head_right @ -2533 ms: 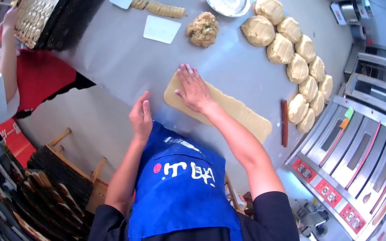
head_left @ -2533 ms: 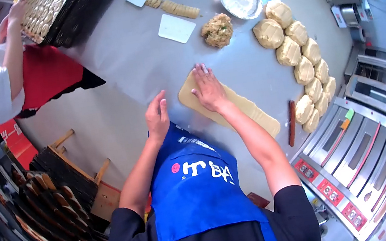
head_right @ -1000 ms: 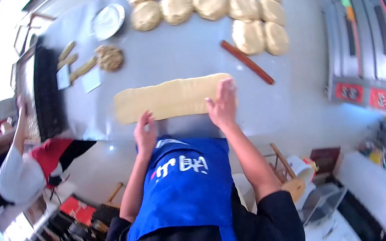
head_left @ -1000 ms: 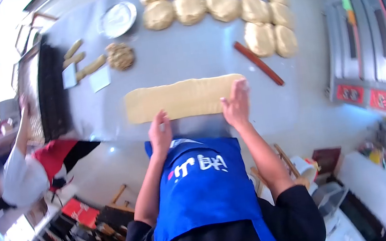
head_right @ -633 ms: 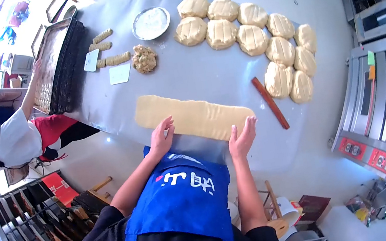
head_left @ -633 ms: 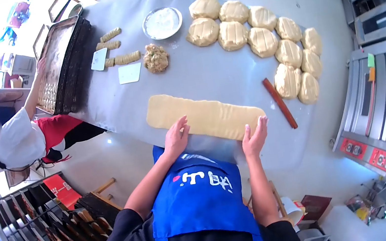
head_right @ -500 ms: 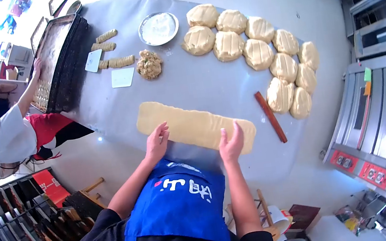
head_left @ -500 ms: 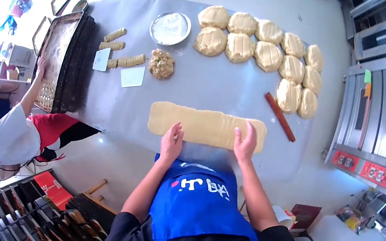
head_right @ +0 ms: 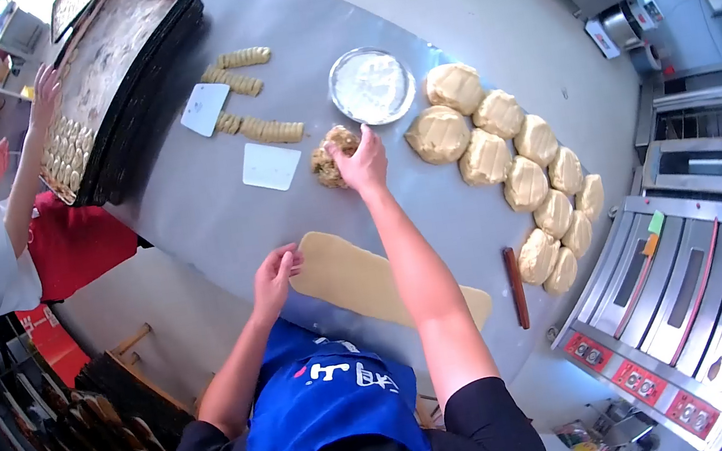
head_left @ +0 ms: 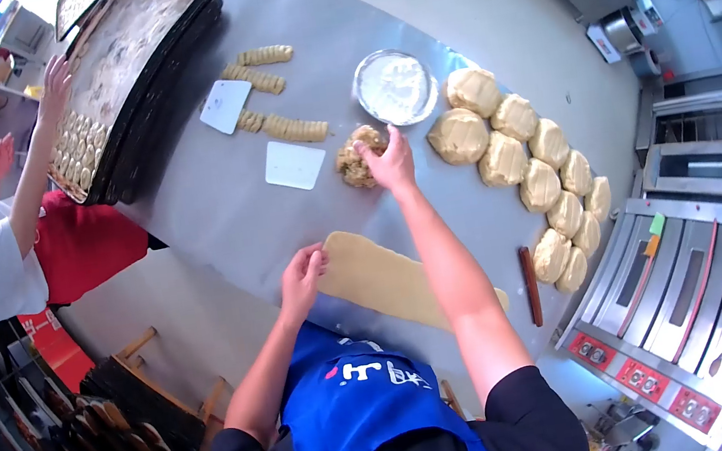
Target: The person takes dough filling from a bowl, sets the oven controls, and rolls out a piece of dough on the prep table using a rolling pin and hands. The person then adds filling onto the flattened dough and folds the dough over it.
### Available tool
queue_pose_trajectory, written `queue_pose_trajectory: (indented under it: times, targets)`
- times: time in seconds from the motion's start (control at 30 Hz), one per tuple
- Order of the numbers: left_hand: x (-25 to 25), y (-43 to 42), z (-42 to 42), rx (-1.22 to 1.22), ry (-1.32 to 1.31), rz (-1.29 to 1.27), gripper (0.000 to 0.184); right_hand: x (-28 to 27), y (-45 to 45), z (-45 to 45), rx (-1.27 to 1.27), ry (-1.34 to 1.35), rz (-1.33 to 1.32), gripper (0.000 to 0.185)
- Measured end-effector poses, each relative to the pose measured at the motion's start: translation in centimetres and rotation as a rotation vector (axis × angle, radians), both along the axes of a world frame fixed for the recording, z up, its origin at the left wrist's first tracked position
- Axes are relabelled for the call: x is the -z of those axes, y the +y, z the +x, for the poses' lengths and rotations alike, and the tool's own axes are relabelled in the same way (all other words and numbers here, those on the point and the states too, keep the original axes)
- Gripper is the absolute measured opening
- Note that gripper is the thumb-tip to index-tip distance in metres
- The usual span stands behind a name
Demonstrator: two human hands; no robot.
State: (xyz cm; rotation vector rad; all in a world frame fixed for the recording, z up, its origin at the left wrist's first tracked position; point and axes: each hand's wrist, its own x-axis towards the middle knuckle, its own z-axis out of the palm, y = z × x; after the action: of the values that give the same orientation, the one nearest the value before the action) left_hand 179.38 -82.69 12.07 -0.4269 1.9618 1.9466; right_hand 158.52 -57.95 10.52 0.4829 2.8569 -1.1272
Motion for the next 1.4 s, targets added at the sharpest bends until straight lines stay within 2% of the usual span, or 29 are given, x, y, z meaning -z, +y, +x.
queue_pose_trajectory:
  times: [0.03,0.1,0.13,0.2,0.23,0.33,0.37,0.47,0.53,0.57,0.63,0.67,0.7,0.73,0.77,0.8,0.83,0.9,1.07,1.13,1.17,1.27,1.3,1.37,1.4]
  targets:
    - [-0.5,0.1,-1.3,0.02,-0.116,0.138,0.043,1.1,-0.5,-1.1,0.031,0.044,-0.062,0.095]
    - [-1.1,1.2,-4.0,0.016,-0.32,0.371,0.059,1.7,-0.5,-1.9,-0.021,-0.06,-0.05,0.081]
    - [-1.1,2.2,-5.6,-0.007,-0.409,0.462,0.068,1.6,-0.4,-1.8,-0.024,-0.073,-0.044,0.081]
    - [-1.1,4.5,-8.9,-0.123,-0.537,0.638,0.077,1.4,0.0,-1.5,-0.001,-0.057,-0.291,0.065]
    - [-0.8,5.4,-10.2,-0.119,-0.551,0.639,0.077,1.6,0.0,-0.7,0.008,-0.067,-0.287,0.065]
    - [0.1,6.9,-13.2,-0.177,-0.496,0.635,0.074,0.5,-0.4,3.4,0.034,0.19,-0.237,0.058]
    - [0.0,7.1,-13.6,-0.102,-0.464,0.578,0.072,0.7,-0.3,5.2,0.043,0.212,-0.187,0.062]
    - [0.7,7.3,-14.0,0.083,-0.386,0.44,0.069,-0.7,0.2,9.1,0.183,0.225,-0.314,0.063]
    - [1.4,7.6,-14.1,0.212,-0.337,0.362,0.068,-0.7,2.3,10.9,0.437,0.089,-0.582,0.063]
    - [1.7,7.8,-14.2,0.246,-0.261,0.307,0.07,-0.6,3.6,11.4,0.461,0.093,-0.577,0.063]
    - [1.5,8.6,-13.9,0.291,-0.186,0.255,0.072,-0.9,6.2,11.0,0.468,-0.207,-0.279,0.067]
    - [1.2,8.8,-13.9,0.312,-0.162,0.034,0.075,-1.0,7.6,10.4,0.326,-0.342,-0.149,0.072]
    - [0.8,8.9,-13.8,0.327,-0.135,-0.189,0.078,-0.9,7.7,10.0,0.333,-0.341,-0.15,0.072]
    - [0.5,9.4,-12.9,0.319,-0.018,-0.246,0.084,-1.0,7.3,9.6,0.26,-0.159,-0.029,0.07]
    - [0.3,9.7,-12.1,0.322,-0.018,-0.25,0.084,-1.0,6.8,9.0,0.184,0.022,0.091,0.068]
    - [0.4,10.1,-11.3,0.347,0.229,-0.366,0.085,-1.4,6.4,8.1,0.08,0.082,0.064,0.066]
    - [-0.1,10.6,-10.8,0.367,0.478,-0.478,0.086,-0.8,5.8,7.5,0.082,0.082,0.06,0.066]
    - [-0.2,12.0,-10.2,0.366,0.387,-0.479,0.088,0.0,4.6,6.3,-0.17,0.006,0.225,0.062]
    - [2.0,12.9,-9.6,0.29,0.427,-0.566,0.077,0.2,5.0,5.0,-0.123,-0.087,0.17,0.054]
    - [2.0,12.6,-10.1,0.285,0.457,-0.579,0.076,0.9,5.7,4.5,0.111,-0.175,0.051,0.048]
    - [2.0,12.4,-10.1,0.301,0.458,-0.585,0.073,1.4,6.6,4.6,0.108,-0.17,0.048,0.048]
    - [1.5,11.4,-9.9,0.277,0.479,-0.557,0.065,3.7,10.1,5.8,0.289,-0.072,-0.575,0.04]
    - [1.4,10.8,-9.5,0.245,0.497,-0.523,0.06,3.5,10.8,6.2,0.293,-0.073,-0.574,0.04]
    - [1.9,8.9,-8.2,0.238,0.539,-0.541,0.057,2.5,12.3,7.3,0.441,0.031,-1.017,0.037]
    - [2.2,7.9,-7.5,0.224,0.58,-0.563,0.054,1.8,13.4,7.9,0.435,-0.011,-1.065,0.035]
